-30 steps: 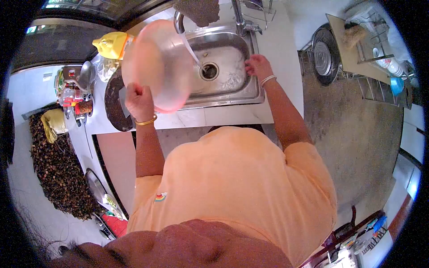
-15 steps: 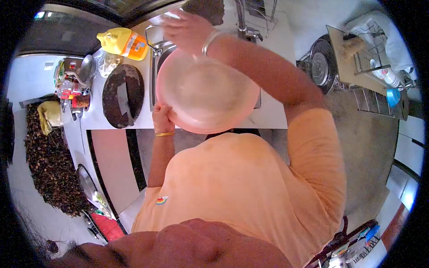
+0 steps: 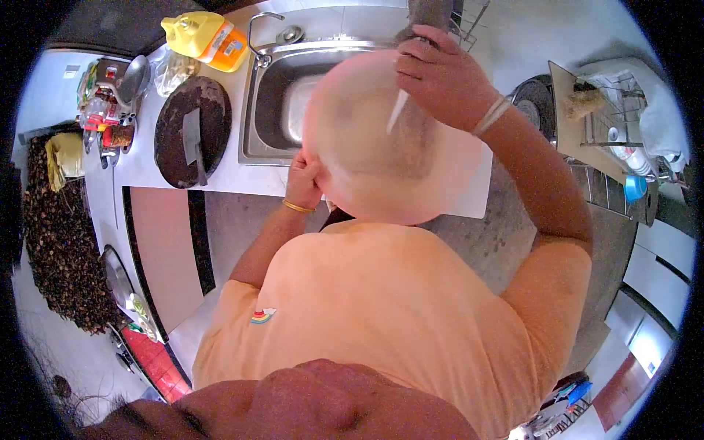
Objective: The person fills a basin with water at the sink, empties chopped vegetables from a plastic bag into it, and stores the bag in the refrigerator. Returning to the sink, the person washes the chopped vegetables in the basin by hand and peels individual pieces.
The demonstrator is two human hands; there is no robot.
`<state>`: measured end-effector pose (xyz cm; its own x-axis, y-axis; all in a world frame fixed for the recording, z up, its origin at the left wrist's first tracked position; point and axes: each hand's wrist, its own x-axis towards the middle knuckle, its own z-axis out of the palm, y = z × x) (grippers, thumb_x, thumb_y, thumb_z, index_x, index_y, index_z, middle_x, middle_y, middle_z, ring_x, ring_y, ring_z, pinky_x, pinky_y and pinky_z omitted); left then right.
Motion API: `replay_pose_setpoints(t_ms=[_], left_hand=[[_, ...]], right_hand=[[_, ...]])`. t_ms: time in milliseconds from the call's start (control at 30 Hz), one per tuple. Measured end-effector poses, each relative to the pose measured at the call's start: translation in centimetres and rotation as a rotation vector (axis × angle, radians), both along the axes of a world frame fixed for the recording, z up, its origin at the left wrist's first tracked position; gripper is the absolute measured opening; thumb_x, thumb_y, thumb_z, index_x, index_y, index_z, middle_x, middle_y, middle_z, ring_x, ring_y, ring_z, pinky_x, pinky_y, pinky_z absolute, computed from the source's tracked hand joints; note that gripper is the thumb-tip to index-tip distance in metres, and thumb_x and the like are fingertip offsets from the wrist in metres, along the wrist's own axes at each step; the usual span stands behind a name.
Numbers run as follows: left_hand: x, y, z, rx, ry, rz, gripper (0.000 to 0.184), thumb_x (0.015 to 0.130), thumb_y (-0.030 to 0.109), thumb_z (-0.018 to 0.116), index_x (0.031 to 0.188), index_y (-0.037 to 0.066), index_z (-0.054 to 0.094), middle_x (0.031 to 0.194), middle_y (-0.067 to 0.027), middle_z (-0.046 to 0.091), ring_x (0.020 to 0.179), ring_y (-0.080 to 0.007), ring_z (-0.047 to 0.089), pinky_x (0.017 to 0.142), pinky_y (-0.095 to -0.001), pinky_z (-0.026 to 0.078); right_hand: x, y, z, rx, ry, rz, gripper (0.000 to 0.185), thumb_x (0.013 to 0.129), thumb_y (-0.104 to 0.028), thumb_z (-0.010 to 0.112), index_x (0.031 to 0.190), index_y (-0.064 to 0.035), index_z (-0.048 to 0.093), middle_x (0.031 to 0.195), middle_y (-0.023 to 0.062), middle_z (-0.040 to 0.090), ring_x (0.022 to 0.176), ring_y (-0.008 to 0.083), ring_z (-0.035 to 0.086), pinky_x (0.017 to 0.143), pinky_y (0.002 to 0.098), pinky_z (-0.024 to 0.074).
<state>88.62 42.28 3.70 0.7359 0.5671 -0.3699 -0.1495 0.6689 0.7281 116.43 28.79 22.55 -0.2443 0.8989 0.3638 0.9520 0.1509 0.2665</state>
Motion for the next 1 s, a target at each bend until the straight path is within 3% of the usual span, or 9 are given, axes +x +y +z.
replay_pose_setpoints(t_ms=[233, 400, 467, 567, 633, 733, 800, 867, 1000], left_hand=[[0.8, -4.1, -2.7, -0.051, 0.131, -0.100, 0.016, 0.075, -0.003, 0.056, 0.072, 0.011, 0.049, 0.071, 0.0035, 0.049, 0.062, -0.0071, 0.048, 0.054, -0.0224, 0.044], [0.4, -4.6, -1.4, 0.190, 0.267, -0.325, 0.014, 0.080, 0.010, 0.062, 0.092, 0.007, 0.054, 0.079, 0.0025, 0.053, 0.068, -0.0082, 0.052, 0.058, -0.0220, 0.045], [0.3, -3.2, -1.8, 0.274, 0.231, -0.635, 0.023, 0.084, 0.018, 0.062, 0.101, 0.006, 0.053, 0.083, 0.0010, 0.055, 0.069, -0.0087, 0.053, 0.059, -0.0223, 0.046], [-0.8, 1.7, -0.4, 0.378, 0.264, -0.452, 0.031, 0.085, 0.024, 0.064, 0.106, 0.006, 0.050, 0.087, -0.0009, 0.056, 0.073, -0.0097, 0.055, 0.063, -0.0232, 0.048], [-1.9, 8.7, -2.3, 0.538, 0.290, -0.292, 0.038, 0.086, 0.030, 0.064, 0.109, 0.005, 0.047, 0.094, -0.0058, 0.056, 0.077, -0.0128, 0.056, 0.066, -0.0282, 0.050], [-4.3, 22.0, -0.2, 0.841, 0.476, 0.018, 0.056, 0.079, 0.037, 0.070, 0.117, 0.003, 0.049, 0.101, -0.0132, 0.058, 0.098, -0.0233, 0.056, 0.086, -0.0335, 0.044], [-6.1, 31.2, 4.4, 1.205, 0.712, 0.017, 0.066, 0.075, 0.044, 0.070, 0.121, 0.001, 0.047, 0.110, -0.0183, 0.055, 0.102, -0.0311, 0.054, 0.091, -0.0383, 0.043], [-6.9, 41.4, 3.7, 1.486, 0.840, 0.320, 0.067, 0.073, 0.045, 0.071, 0.117, -0.002, 0.051, 0.111, -0.0180, 0.057, 0.098, -0.0305, 0.057, 0.086, -0.0392, 0.046], [-5.9, 57.9, 3.6, 1.249, 1.345, 0.265, 0.096, 0.066, 0.069, 0.063, 0.128, -0.001, 0.044, 0.125, -0.0225, 0.048, 0.120, -0.0346, 0.044, 0.100, -0.0434, 0.036]], right_hand=[[-0.1, -3.3, 1.1, -0.028, 0.032, -0.102, 0.016, 0.068, -0.012, 0.059, 0.084, -0.0095, 0.064, 0.099, 0.0004, 0.061, 0.111, 0.0191, 0.050, 0.107, 0.0428, 0.0300], [-1.5, -3.2, 1.2, -0.038, 0.037, -0.200, 0.014, 0.072, -0.009, 0.059, 0.085, -0.0062, 0.062, 0.100, 0.0042, 0.060, 0.111, 0.0225, 0.051, 0.106, 0.0465, 0.0310], [-2.1, -2.9, 0.9, -0.015, 0.048, -0.176, 0.014, 0.074, -0.009, 0.058, 0.087, -0.0057, 0.062, 0.101, 0.0052, 0.060, 0.112, 0.0241, 0.051, 0.104, 0.0472, 0.0315], [-4.1, -2.1, 1.1, 0.026, 0.104, -0.167, 0.015, 0.077, -0.007, 0.057, 0.092, -0.0048, 0.060, 0.101, 0.0073, 0.059, 0.111, 0.0276, 0.050, 0.101, 0.0487, 0.0327], [-5.9, -1.5, 0.7, 0.061, 0.160, -0.153, 0.015, 0.079, -0.006, 0.056, 0.094, -0.0043, 0.059, 0.100, 0.0084, 0.059, 0.111, 0.0295, 0.050, 0.099, 0.0493, 0.0333], [-9.1, -0.1, 0.3, 0.032, 0.263, -0.232, 0.015, 0.080, -0.005, 0.057, 0.094, -0.0037, 0.058, 0.100, 0.0103, 0.059, 0.110, 0.0321, 0.050, 0.096, 0.0480, 0.0356], [-11.8, 1.0, -0.5, 0.050, 0.431, -0.393, 0.016, 0.080, -0.006, 0.059, 0.095, -0.0034, 0.059, 0.098, 0.0114, 0.059, 0.106, 0.0331, 0.052, 0.093, 0.0461, 0.0379], [-14.7, 1.9, -3.0, 0.108, 0.494, -0.487, 0.015, 0.080, -0.005, 0.059, 0.095, -0.0032, 0.059, 0.097, 0.0121, 0.059, 0.102, 0.0331, 0.053, 0.091, 0.0452, 0.0387], [-23.3, 6.9, -6.7, 0.284, 0.659, -0.845, 0.011, 0.080, -0.004, 0.059, 0.091, -0.0025, 0.059, 0.093, 0.0131, 0.060, 0.092, 0.0327, 0.055, 0.087, 0.0447, 0.0400]])
